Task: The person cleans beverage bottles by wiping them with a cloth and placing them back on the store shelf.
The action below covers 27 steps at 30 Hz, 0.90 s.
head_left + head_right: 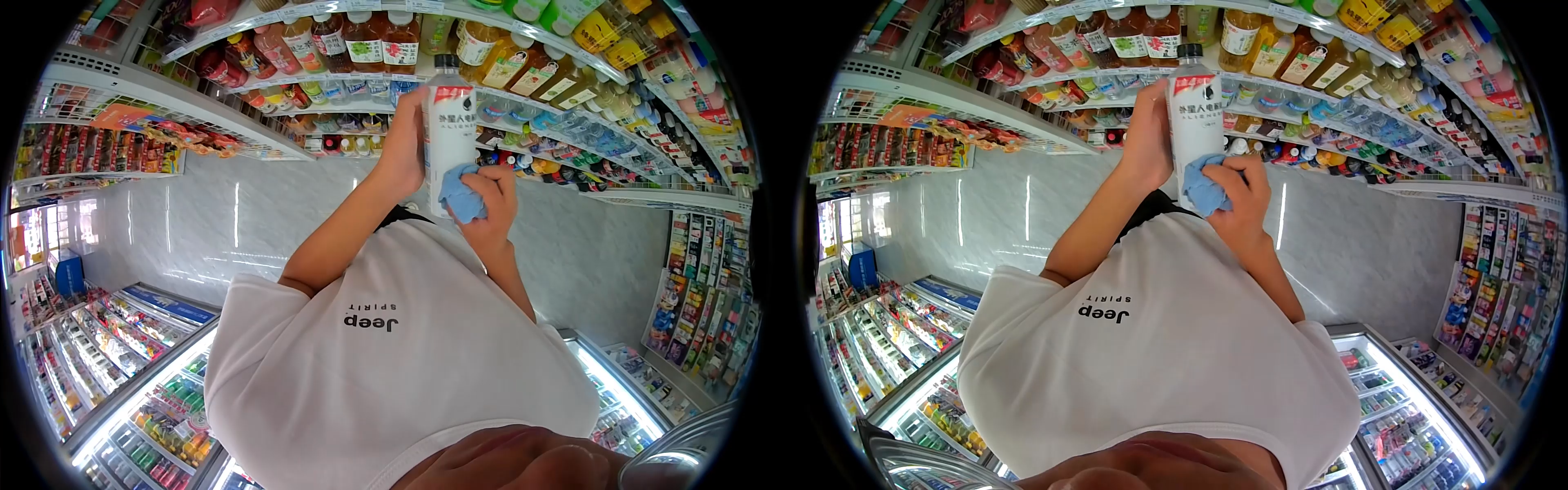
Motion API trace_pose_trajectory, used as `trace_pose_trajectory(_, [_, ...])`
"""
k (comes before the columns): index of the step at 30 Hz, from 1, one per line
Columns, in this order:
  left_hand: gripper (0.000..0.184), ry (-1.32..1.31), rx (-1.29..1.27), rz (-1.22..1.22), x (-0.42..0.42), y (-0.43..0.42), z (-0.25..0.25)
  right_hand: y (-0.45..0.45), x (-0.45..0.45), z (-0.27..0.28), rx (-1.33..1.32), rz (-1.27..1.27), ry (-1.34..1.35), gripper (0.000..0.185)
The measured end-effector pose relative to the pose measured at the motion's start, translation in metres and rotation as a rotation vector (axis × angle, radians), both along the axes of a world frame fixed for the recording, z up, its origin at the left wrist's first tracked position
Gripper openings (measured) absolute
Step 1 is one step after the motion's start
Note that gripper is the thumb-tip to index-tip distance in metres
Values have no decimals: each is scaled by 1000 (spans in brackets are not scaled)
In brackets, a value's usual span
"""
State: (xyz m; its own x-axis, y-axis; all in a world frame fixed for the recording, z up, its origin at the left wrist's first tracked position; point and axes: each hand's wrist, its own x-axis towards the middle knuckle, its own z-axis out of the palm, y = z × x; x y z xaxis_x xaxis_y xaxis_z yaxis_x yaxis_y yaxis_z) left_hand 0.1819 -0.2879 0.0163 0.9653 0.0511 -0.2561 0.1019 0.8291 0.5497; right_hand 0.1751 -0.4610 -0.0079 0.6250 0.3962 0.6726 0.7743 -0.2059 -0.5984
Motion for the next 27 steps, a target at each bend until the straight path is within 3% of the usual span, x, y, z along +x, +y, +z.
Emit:
trace_pose_trajectory(4, [46,1,75,-72,-7,-12,4,-2,11,16,86,-95,39,45])
trace_pose_trajectory(5, [38,-50,136,-88,-12,-18,9,-1,17,14,155,-142,44,44])
trace_pose_trajectory(9, [40,-95,263,-179,-23,-26,13,3,33,24,351,-176,-7,34])
trace_pose_trajectory(12, [45,-284,430,-183,-21,-22,7,4,38,34,391,-208,26,35])
trace_pose_trajectory(15, [46,-256,469,-187,-19,-19,7,12,36,39,389,-223,-31,37])
trace_pose_trajectory(18, [49,-90,330,-353,-21,-10,5,16,40,47,284,-232,-99,40])
trace_pose_trajectory(24, [46,45,-60,-234,-23,-24,12,21,62,48,64,-169,-109,47])
trace_pose_trajectory(27, [54,28,-49,-261,-20,-19,2,22,62,43,21,-160,-91,46])
